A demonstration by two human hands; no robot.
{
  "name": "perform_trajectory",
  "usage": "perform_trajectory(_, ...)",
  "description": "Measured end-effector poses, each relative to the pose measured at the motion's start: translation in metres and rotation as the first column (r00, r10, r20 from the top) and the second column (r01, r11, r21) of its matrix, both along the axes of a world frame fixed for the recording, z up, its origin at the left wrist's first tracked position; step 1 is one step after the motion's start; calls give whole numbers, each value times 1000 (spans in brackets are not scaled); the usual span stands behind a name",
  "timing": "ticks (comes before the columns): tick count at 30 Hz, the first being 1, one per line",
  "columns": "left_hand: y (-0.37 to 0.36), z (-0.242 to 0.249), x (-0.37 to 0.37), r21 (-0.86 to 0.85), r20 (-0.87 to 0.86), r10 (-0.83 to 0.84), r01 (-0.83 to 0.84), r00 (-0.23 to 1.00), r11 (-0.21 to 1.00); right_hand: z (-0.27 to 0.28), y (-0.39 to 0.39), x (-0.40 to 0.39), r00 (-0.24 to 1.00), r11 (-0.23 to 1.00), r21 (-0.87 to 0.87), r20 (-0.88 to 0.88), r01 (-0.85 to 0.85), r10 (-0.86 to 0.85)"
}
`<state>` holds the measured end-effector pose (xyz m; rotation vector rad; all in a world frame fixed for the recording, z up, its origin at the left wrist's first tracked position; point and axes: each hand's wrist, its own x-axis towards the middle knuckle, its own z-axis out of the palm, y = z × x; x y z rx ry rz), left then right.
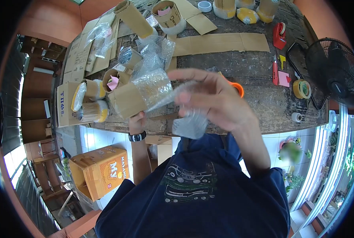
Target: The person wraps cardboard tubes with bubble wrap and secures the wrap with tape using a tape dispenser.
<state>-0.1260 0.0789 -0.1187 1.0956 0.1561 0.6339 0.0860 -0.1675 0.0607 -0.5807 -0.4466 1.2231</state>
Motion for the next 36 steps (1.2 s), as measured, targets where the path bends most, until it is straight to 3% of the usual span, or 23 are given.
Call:
perform_trajectory(2,2,-17,-6,4,17,-58,58,998,998,14,0,17,1000,999,39,1,30,-30)
perform_trajectory(8,-15,0,0,-3,57,-100,100,993,995,53,8,57,950,977,196,282,77,-132)
perform_trajectory(11,-24,19,7,16,89,-83,82,993,996,64,19,75,995,950,314,94,3,-35)
perform_trajectory(14,-36,42,16,48,134,-51,45,990,998,69,32,80,945,962,74,182,264,-273)
perform_trajectory(15,-42,49,19,64,163,-35,25,986,998,53,45,94,933,966,128,257,226,-252)
perform_trajectory(17,-51,62,25,94,237,2,-25,971,995,19,64,110,960,980,148,229,132,-164)
perform_trajectory(19,-60,74,30,123,322,35,-79,946,989,-20,75,113,1000,994,105,7,18,-19)
perform_trajectory(21,-67,82,35,148,402,53,-122,914,981,-55,94,90,999,1000,-7,39,7,-7)
perform_trajectory(23,-69,89,40,197,408,38,-128,912,972,-95,105,55,876,997,-36,-481,-71,45)
perform_trajectory(25,-64,92,39,329,305,-3,-103,952,939,-120,104,18,918,983,-102,-384,-153,103)
perform_trajectory(27,-51,92,34,501,129,-31,-39,991,865,-161,111,-20,796,970,-14,-575,-244,192)
perform_trajectory(31,-36,79,26,401,3,-36,31,999,916,-200,104,-68,682,976,30,-711,-214,171)
perform_trajectory(36,-56,82,18,266,90,-132,104,987,958,-218,80,-76,636,965,83,-737,-248,227)
